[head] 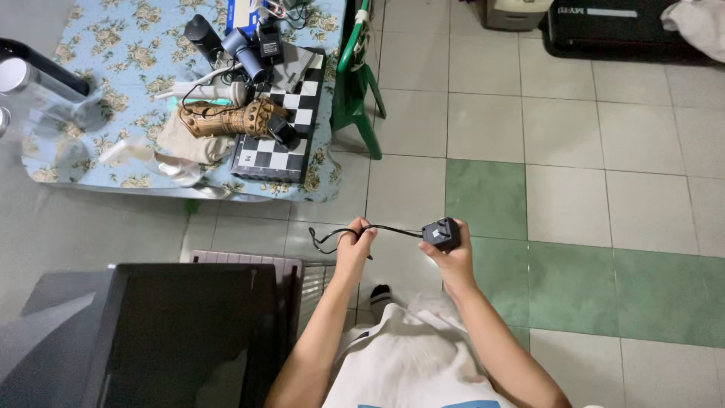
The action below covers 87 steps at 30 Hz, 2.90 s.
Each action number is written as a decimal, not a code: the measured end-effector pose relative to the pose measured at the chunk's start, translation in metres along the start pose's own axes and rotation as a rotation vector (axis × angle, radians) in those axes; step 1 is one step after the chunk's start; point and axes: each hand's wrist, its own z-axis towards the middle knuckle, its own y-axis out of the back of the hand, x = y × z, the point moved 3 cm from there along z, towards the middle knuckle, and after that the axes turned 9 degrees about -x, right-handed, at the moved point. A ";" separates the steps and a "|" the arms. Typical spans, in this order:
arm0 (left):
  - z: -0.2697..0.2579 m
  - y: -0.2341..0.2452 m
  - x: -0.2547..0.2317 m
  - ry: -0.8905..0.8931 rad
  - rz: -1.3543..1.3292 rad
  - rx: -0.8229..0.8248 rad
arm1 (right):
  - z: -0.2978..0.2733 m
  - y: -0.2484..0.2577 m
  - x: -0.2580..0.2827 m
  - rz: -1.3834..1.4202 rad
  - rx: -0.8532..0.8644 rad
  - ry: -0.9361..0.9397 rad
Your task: The person unloads power adapters, cables, a video game console, a remote, and tape from a red basket onto a table by hand, transfers the empty basket to the table, and picks up small boxes from a cabinet.
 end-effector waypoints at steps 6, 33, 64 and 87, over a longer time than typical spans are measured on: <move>0.045 -0.023 -0.009 0.062 0.043 -0.030 | 0.057 -0.014 0.008 0.043 -0.025 -0.041; 0.382 -0.134 -0.125 -0.195 -0.240 -0.322 | 0.451 -0.164 0.067 0.143 0.486 -0.113; 0.580 0.036 -0.120 0.068 -0.465 -0.886 | 0.614 -0.478 0.003 -0.211 0.986 -0.213; 0.482 -0.066 -0.137 -0.176 -0.183 -1.383 | 0.645 -0.498 -0.095 -0.535 1.610 -0.010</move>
